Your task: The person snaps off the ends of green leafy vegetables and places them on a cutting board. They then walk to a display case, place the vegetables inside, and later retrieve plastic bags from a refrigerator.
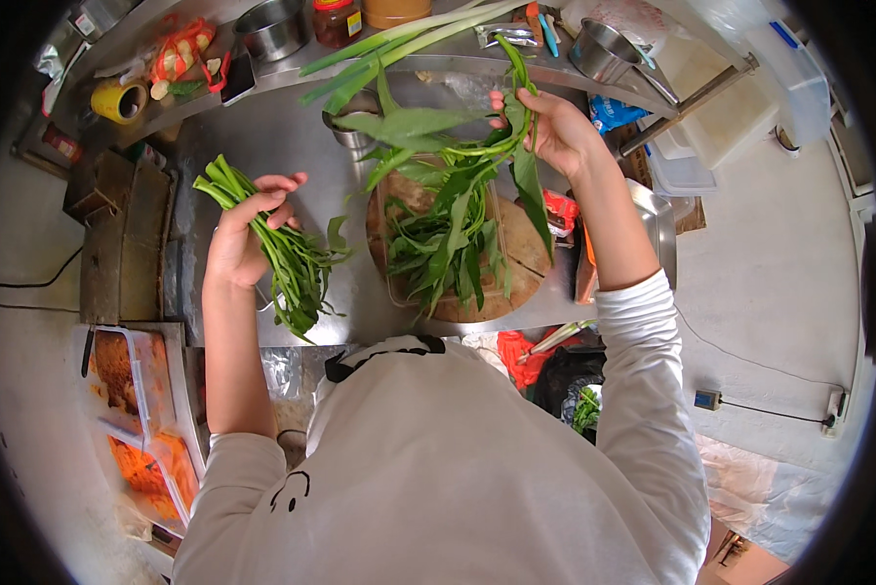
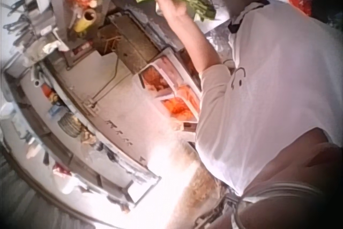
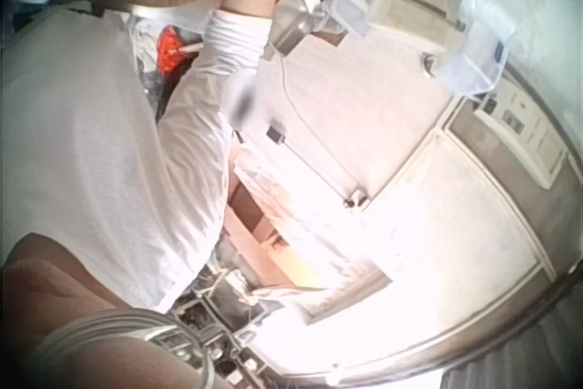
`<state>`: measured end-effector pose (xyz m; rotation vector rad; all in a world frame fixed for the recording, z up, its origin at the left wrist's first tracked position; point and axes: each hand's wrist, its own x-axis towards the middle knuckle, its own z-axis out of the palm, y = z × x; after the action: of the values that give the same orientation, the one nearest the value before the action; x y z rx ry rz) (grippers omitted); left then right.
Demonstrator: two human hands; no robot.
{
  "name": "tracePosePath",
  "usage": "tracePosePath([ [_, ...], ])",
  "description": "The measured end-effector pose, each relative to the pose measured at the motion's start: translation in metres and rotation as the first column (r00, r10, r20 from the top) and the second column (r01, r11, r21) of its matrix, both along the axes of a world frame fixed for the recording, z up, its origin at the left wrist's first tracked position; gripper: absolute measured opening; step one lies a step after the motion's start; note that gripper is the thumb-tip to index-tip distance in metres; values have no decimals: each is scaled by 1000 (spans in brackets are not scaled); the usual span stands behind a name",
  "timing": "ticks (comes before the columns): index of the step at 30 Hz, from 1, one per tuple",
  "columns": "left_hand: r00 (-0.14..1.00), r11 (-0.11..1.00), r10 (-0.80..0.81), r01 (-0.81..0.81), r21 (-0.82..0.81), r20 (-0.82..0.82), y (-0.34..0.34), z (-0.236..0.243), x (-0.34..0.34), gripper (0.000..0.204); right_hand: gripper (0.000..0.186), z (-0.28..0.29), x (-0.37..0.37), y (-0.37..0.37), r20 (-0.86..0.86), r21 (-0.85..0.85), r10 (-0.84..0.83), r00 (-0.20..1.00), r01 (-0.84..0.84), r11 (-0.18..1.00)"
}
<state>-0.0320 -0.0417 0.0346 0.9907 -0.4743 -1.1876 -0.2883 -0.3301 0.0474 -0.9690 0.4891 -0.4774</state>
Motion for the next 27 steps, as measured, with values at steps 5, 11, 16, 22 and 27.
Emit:
tracePosePath([
  [5, 989, 994, 111, -109, 20, -97, 19, -14, 15, 14, 21, -28, 2, 7, -33, 13, 5, 999, -4, 1000],
  [11, 963, 975, 221, -213, 66, -156, 42, -32, 26, 14, 19, -139, 20, -15, -385, -102, 13, 923, -57, 993],
  [16, 947, 956, 286, -272, 110, -146, 52, -35, 24, 14, 18, -221, 35, -14, -526, -130, -106, 844, 43, 991],
  [22, 945, 947, 305, -288, 143, -116, 55, -41, 26, 14, 38, -225, 43, 2, -510, -806, -515, 689, -175, 565],
  [27, 965, 966, 236, -221, 132, -114, 38, -35, 15, 15, 30, -211, 21, 1, -310, -919, -575, 757, -82, 387],
])
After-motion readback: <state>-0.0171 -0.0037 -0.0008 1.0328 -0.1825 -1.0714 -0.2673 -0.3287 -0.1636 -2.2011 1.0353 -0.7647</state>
